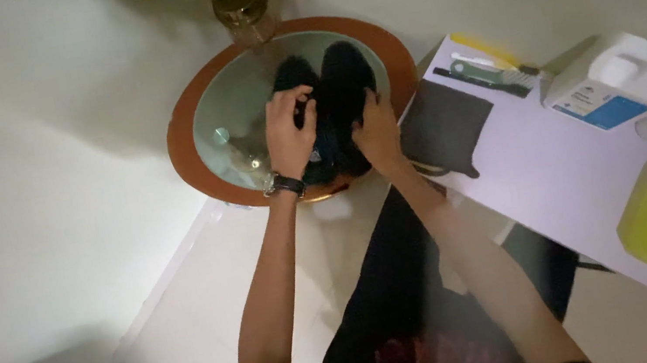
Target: The person pours water into a yellow tray, adds liquid from a white bottle, and uses a toothbrush to scrub the white sole of a black sneaker. The person repeatedly dips the toothbrush into the tray and scrubs the shoe's sole and side.
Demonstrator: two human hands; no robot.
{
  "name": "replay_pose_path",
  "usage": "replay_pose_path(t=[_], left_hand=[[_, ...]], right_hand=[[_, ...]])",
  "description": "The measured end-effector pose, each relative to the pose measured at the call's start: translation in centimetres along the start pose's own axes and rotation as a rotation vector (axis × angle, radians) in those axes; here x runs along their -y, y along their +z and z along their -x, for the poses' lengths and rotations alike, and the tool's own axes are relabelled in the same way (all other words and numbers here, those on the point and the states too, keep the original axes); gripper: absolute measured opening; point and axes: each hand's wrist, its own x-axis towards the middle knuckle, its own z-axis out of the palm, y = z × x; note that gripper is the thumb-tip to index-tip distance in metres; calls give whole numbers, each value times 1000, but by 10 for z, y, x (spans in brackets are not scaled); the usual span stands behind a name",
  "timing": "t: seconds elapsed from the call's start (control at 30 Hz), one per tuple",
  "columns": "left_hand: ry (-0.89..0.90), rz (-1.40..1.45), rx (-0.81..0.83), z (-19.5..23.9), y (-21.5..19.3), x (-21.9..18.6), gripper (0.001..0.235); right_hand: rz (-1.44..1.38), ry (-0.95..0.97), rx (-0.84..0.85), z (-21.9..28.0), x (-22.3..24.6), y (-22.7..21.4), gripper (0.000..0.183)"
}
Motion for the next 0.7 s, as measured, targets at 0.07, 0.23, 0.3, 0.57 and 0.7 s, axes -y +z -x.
replay_pose_path(t=[0.07,0.23,0.3,0.57,0.7], left_hand=[[0,11,-3,10,-2,0,15],[-75,53,15,6,4,-16,15],[-85,134,15,4,11,-21,16],[-172,403,115,-13,55,-85,28],[-420,827,540,-6,118,-138,96]], right_hand=[[95,1,-22,-9,-9,4,42],[209,-53,-165,-22,-60,14,36],[-34,-120,-324,-4,-54,-10,16],[-388,-59,-491,42,-147,-85,24],[-679,135,-497,102,-193,-133,25]])
